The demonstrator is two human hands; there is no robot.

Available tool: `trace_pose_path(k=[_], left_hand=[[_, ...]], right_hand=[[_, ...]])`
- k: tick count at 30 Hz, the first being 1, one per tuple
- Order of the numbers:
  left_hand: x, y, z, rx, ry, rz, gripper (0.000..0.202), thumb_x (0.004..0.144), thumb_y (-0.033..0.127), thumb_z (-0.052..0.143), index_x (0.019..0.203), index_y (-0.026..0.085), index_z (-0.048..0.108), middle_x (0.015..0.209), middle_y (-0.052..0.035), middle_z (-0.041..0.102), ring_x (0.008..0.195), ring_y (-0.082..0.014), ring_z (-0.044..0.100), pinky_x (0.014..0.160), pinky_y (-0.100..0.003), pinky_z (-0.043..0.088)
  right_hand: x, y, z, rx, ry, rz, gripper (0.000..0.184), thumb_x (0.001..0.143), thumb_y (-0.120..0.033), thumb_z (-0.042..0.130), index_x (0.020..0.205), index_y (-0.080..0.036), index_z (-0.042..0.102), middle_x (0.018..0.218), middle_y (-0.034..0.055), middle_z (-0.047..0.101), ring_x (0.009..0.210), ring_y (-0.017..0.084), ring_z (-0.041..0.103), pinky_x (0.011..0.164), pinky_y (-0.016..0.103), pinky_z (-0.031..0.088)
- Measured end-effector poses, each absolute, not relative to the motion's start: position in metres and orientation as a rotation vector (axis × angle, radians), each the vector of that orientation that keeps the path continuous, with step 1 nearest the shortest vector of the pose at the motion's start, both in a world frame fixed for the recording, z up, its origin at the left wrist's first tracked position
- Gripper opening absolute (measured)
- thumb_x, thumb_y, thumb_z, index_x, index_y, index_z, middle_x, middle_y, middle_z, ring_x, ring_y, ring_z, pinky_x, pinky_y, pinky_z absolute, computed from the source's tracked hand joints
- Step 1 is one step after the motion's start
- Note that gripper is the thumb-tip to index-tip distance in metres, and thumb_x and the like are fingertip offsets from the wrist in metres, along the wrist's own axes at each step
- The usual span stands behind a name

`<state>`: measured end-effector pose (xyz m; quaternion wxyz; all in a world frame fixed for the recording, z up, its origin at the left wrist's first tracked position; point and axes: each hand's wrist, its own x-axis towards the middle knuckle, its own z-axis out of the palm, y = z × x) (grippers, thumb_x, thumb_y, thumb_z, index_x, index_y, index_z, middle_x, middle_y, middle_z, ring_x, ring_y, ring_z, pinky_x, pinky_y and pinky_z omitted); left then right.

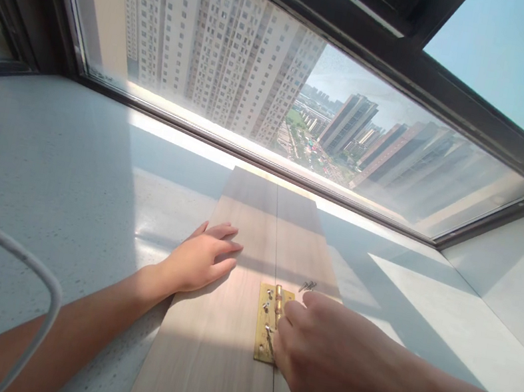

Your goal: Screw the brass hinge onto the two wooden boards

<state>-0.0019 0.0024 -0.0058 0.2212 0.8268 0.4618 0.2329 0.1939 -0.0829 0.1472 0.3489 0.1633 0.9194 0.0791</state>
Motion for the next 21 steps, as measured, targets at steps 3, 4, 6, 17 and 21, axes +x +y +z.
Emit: trace_pose_path(k=[3, 4, 6, 17, 21], left_hand=[[-0.002, 0.003, -0.006, 2.280, 1.281, 0.651, 0.039, 0.092, 0.039, 0.050, 0.125, 0.029, 0.067, 0.149, -0.0065, 0.049, 0.142, -0.0278, 0.039, 0.120, -0.054, 0.019], [-0.002, 0.003, -0.006, 2.278, 1.281, 0.653, 0.039, 0.092, 0.039, 0.050, 0.125, 0.029, 0.067, 0.149, -0.0061, 0.049, 0.142, -0.0282, 0.039, 0.120, -0.054, 0.019], [-0.002, 0.003, -0.006, 2.276, 1.277, 0.654, 0.039, 0.092, 0.039, 0.050, 0.125, 0.029, 0.067, 0.149, -0.0056, 0.049, 0.142, -0.0290, 0.039, 0.120, -0.055, 0.019], [-0.001, 0.002, -0.007, 2.279, 1.262, 0.668, 0.038, 0.092, 0.037, 0.049, 0.125, 0.029, 0.067, 0.149, -0.0067, 0.049, 0.142, -0.0277, 0.038, 0.119, -0.055, 0.019], [-0.001, 0.002, -0.007, 2.275, 1.265, 0.675, 0.038, 0.091, 0.037, 0.050, 0.125, 0.029, 0.067, 0.149, -0.0060, 0.049, 0.142, -0.0281, 0.039, 0.120, -0.055, 0.019]], right_hand=[[0.195, -0.086, 0.143, 0.441, 2.355, 0.153, 0.014, 0.076, -0.003, 0.059, 0.071, -0.016, 0.063, 0.063, 0.0072, 0.063, 0.049, 0.019, 0.051, 0.046, 0.029, 0.019], [0.194, -0.087, 0.142, 0.522, 2.333, 0.095, 0.014, 0.076, -0.003, 0.059, 0.071, -0.016, 0.063, 0.061, 0.0059, 0.062, 0.047, 0.018, 0.050, 0.045, 0.029, 0.018], [0.190, -0.087, 0.142, 0.780, 2.270, -0.020, 0.010, 0.075, -0.007, 0.062, 0.074, -0.016, 0.063, 0.060, 0.0054, 0.062, 0.047, 0.017, 0.051, 0.045, 0.028, 0.018], [0.192, -0.076, 0.148, 1.553, 2.138, -0.182, 0.004, 0.081, -0.024, 0.060, 0.082, -0.020, 0.060, 0.075, 0.0052, 0.067, 0.064, 0.021, 0.061, 0.050, 0.027, 0.025], [0.199, -0.081, 0.146, 0.845, 2.310, 0.116, 0.012, 0.078, -0.007, 0.057, 0.081, -0.018, 0.060, 0.072, 0.0068, 0.066, 0.054, 0.019, 0.057, 0.047, 0.029, 0.020]])
